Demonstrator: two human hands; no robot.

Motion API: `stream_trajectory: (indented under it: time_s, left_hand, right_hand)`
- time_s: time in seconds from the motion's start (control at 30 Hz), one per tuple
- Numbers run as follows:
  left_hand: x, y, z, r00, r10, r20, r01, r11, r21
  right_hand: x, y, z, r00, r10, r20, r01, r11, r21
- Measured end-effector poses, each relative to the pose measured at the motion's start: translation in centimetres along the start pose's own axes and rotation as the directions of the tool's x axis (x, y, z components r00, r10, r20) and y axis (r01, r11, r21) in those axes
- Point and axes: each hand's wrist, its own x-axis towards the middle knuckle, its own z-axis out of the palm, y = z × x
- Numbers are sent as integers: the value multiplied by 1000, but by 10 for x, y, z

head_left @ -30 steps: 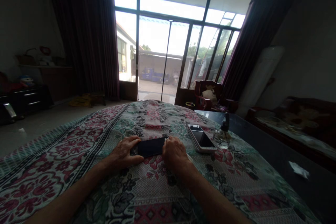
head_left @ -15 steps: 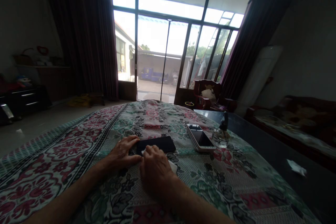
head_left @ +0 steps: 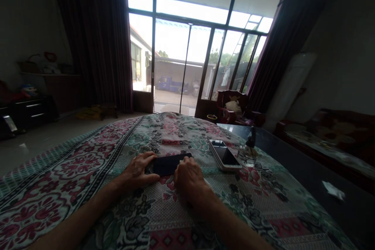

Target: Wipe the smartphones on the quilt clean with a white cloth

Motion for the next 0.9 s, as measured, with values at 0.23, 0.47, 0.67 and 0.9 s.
stream_trajectory:
  time_s: [0.23, 0.47, 0.67, 0.9]
  left_hand:
    - [1, 1, 2, 999, -3, -43, 3, 1000, 7]
    - [2, 8, -4, 1000, 26, -10, -25, 999, 42]
    - [1, 4, -2, 1000, 14, -17, -14, 1000, 9]
    - [1, 8, -6, 1000, -4, 7, 4, 1000, 3]
  right_hand:
    - [-13, -20, 21, 959, -254, -126, 278, 927, 251]
    - [-8, -20, 18, 901, -400, -169, 433, 859, 273]
    - [9, -1, 15, 963, -230, -144, 260, 933, 249]
    - [19, 30, 13, 975, 84, -207, -44, 980, 192]
